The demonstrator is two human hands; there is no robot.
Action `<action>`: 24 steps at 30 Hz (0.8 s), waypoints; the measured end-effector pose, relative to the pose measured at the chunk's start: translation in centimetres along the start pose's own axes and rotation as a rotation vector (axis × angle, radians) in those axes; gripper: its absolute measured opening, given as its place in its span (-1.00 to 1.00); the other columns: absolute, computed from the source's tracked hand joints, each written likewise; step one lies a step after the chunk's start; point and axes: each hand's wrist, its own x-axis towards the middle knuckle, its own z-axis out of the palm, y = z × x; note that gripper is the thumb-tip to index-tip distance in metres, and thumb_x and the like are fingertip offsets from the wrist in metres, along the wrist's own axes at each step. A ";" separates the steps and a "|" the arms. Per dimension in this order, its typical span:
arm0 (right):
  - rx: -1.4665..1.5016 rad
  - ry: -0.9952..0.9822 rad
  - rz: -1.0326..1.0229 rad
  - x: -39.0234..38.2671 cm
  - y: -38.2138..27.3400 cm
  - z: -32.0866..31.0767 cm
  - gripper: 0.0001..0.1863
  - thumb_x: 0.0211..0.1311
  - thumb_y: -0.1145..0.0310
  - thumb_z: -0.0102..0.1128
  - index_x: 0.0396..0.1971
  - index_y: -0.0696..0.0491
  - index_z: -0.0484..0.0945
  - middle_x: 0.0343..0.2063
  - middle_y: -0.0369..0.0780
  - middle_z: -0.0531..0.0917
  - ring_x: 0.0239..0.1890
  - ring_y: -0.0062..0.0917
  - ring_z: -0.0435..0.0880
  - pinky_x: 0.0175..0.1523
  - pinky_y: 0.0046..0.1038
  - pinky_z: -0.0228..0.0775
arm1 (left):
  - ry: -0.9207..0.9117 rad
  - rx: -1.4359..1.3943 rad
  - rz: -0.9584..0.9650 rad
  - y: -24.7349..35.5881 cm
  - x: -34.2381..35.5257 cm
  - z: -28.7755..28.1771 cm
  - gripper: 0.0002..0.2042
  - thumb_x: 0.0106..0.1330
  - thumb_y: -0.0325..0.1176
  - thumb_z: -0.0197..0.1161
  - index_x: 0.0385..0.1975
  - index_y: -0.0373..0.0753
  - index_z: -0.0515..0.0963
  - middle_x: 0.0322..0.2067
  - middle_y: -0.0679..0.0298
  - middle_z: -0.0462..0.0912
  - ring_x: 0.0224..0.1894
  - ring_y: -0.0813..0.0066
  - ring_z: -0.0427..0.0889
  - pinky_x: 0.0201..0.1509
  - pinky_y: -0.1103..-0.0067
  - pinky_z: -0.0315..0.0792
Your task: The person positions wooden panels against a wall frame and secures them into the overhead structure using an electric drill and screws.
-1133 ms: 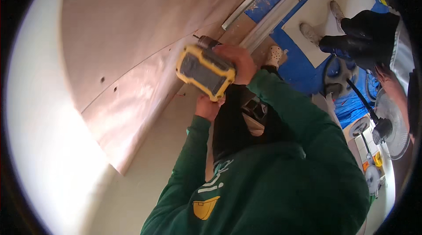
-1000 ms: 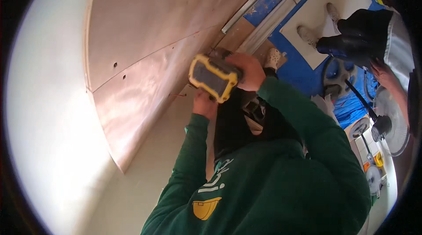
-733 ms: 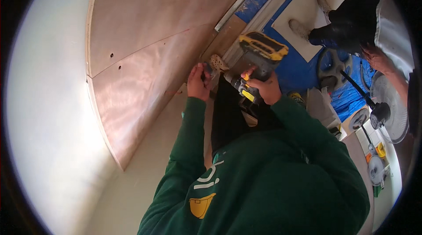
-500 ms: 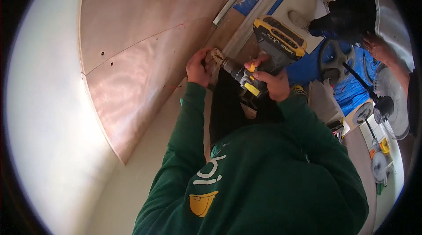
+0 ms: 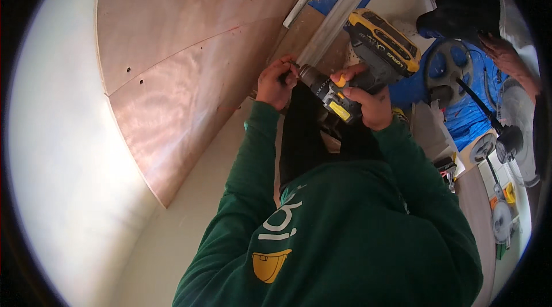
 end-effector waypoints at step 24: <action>0.009 -0.006 0.020 1.6 1.0 0.2 -0.71 0.01 0.67 0.17 -0.21 0.12 0.49 -0.15 -0.07 0.66 0.02 -0.36 0.65 0.17 -0.25 0.51 | 0.216 -0.100 0.205 -0.8 0.7 0.4 -0.85 0.42 -0.30 0.19 -0.17 -0.22 0.56 -0.39 0.44 0.52 -0.45 0.68 0.34 -0.35 0.70 0.28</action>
